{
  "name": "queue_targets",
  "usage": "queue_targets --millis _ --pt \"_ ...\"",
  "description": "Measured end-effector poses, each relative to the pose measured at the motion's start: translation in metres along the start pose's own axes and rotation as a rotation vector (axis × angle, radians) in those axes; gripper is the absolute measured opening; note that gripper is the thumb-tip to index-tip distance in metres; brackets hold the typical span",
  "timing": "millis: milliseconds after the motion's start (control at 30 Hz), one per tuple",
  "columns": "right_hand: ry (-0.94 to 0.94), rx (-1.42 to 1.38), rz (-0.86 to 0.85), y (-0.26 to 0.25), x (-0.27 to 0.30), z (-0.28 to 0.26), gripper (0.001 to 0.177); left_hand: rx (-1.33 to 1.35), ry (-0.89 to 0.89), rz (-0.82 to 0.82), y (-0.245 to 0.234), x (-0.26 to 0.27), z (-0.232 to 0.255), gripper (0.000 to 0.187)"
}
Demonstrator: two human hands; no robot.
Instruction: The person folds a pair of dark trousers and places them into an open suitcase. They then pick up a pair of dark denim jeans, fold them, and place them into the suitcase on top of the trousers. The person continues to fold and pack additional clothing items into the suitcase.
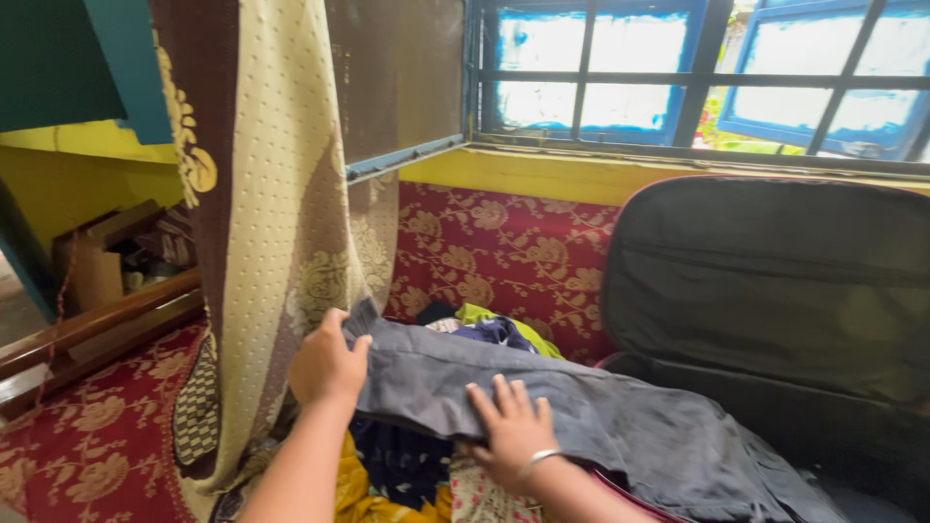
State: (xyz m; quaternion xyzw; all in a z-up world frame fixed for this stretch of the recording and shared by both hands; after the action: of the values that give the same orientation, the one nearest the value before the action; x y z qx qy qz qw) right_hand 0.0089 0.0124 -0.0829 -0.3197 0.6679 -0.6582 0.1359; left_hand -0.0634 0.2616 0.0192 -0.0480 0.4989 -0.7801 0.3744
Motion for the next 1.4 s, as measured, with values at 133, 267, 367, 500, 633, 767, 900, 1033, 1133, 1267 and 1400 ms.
queue_targets --millis 133,267,367,500,633,767,900,1033,1133,1267,1400 --pt "-0.025 -0.024 0.049 0.038 -0.037 -0.048 0.096 -0.089 -0.004 -0.093 0.008 0.001 0.006 0.046" --pt "-0.254 -0.485 -0.029 0.06 -0.07 -0.048 0.092 -0.051 -0.017 -0.165 0.016 -0.009 0.019 0.047" --pt "-0.468 -1.252 -0.022 0.054 -0.088 -0.033 0.075 0.137 -0.062 -0.158 0.021 -0.023 0.03 0.049" --pt "-0.861 -2.0 -0.246 0.044 -0.079 -0.031 0.073 0.351 0.046 -0.168 0.041 -0.025 0.075 0.041" --pt "-0.705 -2.187 -0.43 0.04 -0.063 0.003 0.069 0.33 0.166 -0.307 0.072 0.012 0.12 0.047" --pt "-0.22 -2.102 -0.357 0.041 -0.052 0.051 0.087 0.415 0.161 -0.409 0.1 0.04 0.142 0.052" --pt "-0.166 -1.909 -0.173 0.029 -0.05 0.113 0.076 0.443 0.2 -0.525 0.127 0.059 0.155 0.059" --pt "-0.069 -1.721 -0.013 0.017 -0.032 0.155 0.065 0.83 0.183 -0.826 0.169 0.066 0.164 0.062" --pt "0.025 -1.512 0.238 0.011 -0.028 0.171 0.067 0.847 0.234 -0.758 0.18 0.053 0.16 0.05" --pt "0.009 -1.27 0.454 0.022 -0.028 0.177 0.087 0.47 0.25 -0.443 0.156 0.032 0.13 0.037" --pt "0.036 -0.981 0.628 0.034 -0.024 0.17 0.067 0.351 0.152 -0.397 0.14 0.021 0.095 0.039"
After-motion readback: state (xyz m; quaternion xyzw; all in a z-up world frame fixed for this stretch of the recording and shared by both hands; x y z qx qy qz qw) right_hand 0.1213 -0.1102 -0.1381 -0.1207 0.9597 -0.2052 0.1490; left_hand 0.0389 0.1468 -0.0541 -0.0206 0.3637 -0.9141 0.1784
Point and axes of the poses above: each hand's wrist, its own x-axis away from the middle knuckle, its own y-axis out of the palm, z = x × y, the point moved 7 cm from there along -x, towards the middle knuckle, and after that the axes turned 15 degrees about -z, right-handed, at the moved point
